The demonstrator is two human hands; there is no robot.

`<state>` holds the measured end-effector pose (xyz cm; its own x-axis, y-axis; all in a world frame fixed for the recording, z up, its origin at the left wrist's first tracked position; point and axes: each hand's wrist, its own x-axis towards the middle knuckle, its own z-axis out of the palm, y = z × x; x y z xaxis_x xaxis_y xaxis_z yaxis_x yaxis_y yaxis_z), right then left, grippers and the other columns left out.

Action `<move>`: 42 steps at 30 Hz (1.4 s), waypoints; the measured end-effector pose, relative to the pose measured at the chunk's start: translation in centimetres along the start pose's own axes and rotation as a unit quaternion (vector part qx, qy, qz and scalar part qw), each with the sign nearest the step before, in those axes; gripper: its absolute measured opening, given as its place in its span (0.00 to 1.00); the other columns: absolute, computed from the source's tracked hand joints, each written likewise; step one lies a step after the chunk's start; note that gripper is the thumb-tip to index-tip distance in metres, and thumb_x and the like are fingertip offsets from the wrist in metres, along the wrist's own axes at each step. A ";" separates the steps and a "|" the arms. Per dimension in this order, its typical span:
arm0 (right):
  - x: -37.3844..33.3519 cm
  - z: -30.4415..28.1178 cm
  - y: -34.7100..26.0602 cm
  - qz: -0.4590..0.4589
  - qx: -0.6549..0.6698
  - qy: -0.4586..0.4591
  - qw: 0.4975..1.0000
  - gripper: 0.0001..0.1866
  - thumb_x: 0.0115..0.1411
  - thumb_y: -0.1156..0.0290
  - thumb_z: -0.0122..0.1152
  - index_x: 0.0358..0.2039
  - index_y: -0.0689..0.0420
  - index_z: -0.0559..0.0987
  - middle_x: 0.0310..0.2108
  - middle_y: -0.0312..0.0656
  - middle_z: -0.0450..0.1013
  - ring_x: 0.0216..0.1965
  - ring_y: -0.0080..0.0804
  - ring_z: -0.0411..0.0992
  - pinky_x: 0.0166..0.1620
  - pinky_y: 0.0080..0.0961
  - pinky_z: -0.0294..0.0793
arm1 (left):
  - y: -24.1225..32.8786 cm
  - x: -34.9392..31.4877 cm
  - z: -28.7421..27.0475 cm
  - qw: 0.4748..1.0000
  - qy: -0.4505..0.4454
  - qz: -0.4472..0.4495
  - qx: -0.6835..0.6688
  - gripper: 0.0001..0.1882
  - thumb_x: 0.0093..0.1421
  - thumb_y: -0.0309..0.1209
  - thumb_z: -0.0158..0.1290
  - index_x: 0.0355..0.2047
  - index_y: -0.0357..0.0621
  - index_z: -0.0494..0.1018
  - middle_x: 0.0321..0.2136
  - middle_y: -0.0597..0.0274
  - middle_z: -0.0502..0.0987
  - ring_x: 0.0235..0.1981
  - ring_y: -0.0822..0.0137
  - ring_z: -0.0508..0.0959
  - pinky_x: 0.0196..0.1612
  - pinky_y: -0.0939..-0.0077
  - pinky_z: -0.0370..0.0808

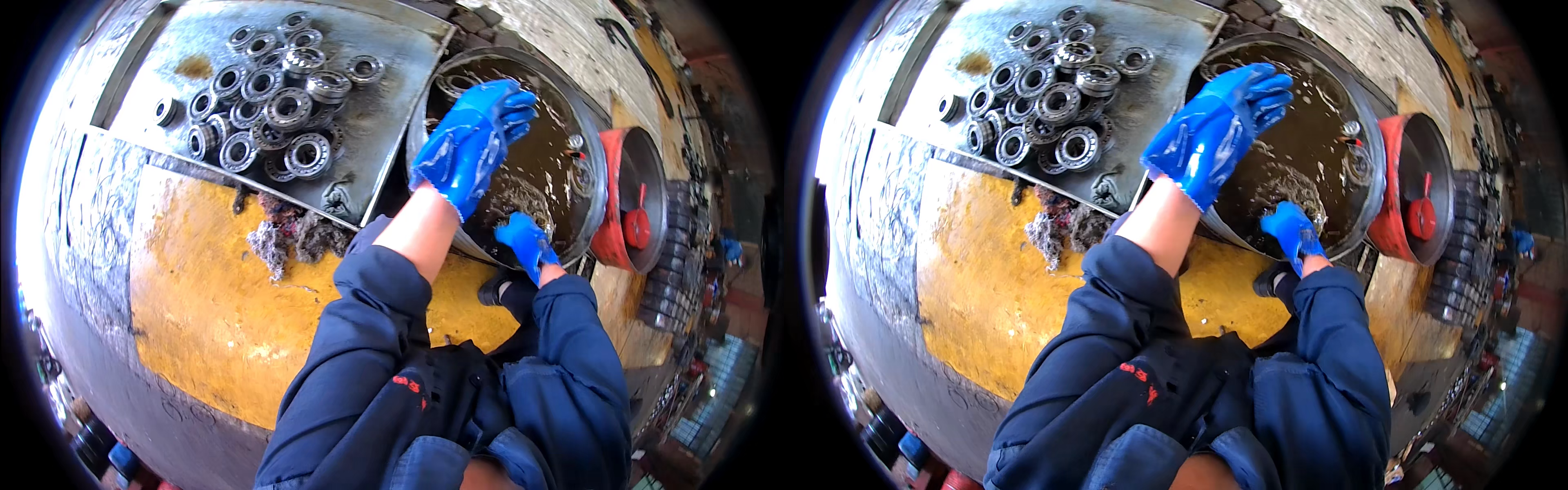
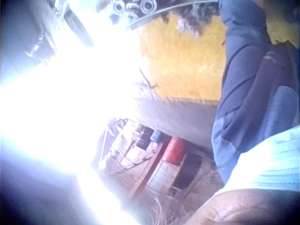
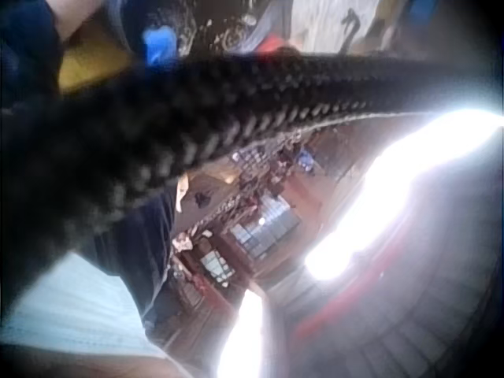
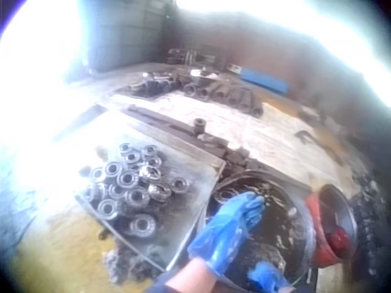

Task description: The person repeatedly picks up metal bearings from a tray, dips them into a bucket of dark liquid, and rubs them with gloved hands to clean them. The person then places the cleaned bearings back onto the tray. The process is repeated for several bearings throughout the clip.

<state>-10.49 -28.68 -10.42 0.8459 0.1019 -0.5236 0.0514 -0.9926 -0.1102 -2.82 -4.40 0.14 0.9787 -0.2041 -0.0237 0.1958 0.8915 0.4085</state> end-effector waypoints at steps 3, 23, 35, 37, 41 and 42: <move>-0.3 0.9 2.0 -0.053 0.030 0.003 0.998 0.15 0.58 0.60 0.63 0.41 0.55 0.86 0.44 0.54 0.81 0.43 0.57 0.80 0.49 0.47 0.77 | -0.2 0.5 -0.4 1.000 -0.009 -0.004 -0.003 0.23 0.73 0.41 0.48 0.61 0.39 0.68 0.59 0.45 0.74 0.58 0.51 0.76 0.62 0.58 0.72; 1.3 0.7 -1.9 -0.170 -0.344 -0.026 0.923 0.07 0.53 0.69 0.64 0.31 0.49 0.88 0.33 0.40 0.84 0.37 0.39 0.82 0.41 0.43 0.78 | -0.5 1.0 -0.4 1.000 0.007 -0.009 -0.005 0.22 0.74 0.38 0.47 0.61 0.35 0.67 0.59 0.42 0.73 0.59 0.48 0.76 0.62 0.56 0.74; 0.4 -0.5 -1.6 -0.015 -0.157 -0.043 0.986 0.15 0.54 0.63 0.61 0.37 0.59 0.86 0.39 0.55 0.81 0.43 0.53 0.80 0.46 0.46 0.77 | -0.5 0.8 -0.6 1.000 -0.001 0.011 -0.005 0.24 0.74 0.39 0.47 0.62 0.33 0.66 0.60 0.40 0.73 0.60 0.46 0.75 0.64 0.55 0.72; 1.5 0.7 -1.6 -0.138 -0.272 -0.034 0.952 0.14 0.52 0.65 0.63 0.37 0.57 0.86 0.38 0.52 0.82 0.43 0.50 0.81 0.45 0.47 0.78 | -0.7 0.6 -0.4 1.000 -0.009 0.018 0.003 0.24 0.74 0.39 0.47 0.62 0.34 0.65 0.60 0.41 0.72 0.60 0.46 0.75 0.64 0.55 0.72; 1.5 0.1 -1.3 -0.120 -0.245 -0.048 0.961 0.16 0.52 0.63 0.64 0.41 0.55 0.85 0.41 0.51 0.81 0.45 0.49 0.80 0.47 0.45 0.77 | -0.5 0.6 -0.5 0.999 -0.020 0.027 0.013 0.24 0.74 0.40 0.47 0.63 0.36 0.66 0.61 0.41 0.72 0.60 0.47 0.75 0.65 0.55 0.72; 1.2 -0.3 -0.8 -0.096 -0.194 -0.024 0.976 0.17 0.53 0.62 0.63 0.41 0.56 0.84 0.42 0.52 0.81 0.45 0.50 0.80 0.48 0.44 0.76 | -0.4 0.6 -0.6 1.000 -0.014 0.022 0.011 0.24 0.74 0.40 0.47 0.63 0.36 0.66 0.61 0.41 0.72 0.60 0.47 0.75 0.65 0.55 0.71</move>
<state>-9.33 -27.80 -10.68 0.7758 0.2816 -0.5647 0.4112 -0.9044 0.1139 -2.23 -4.69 -0.58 0.9840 -0.1769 0.0200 0.1514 0.8911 0.4279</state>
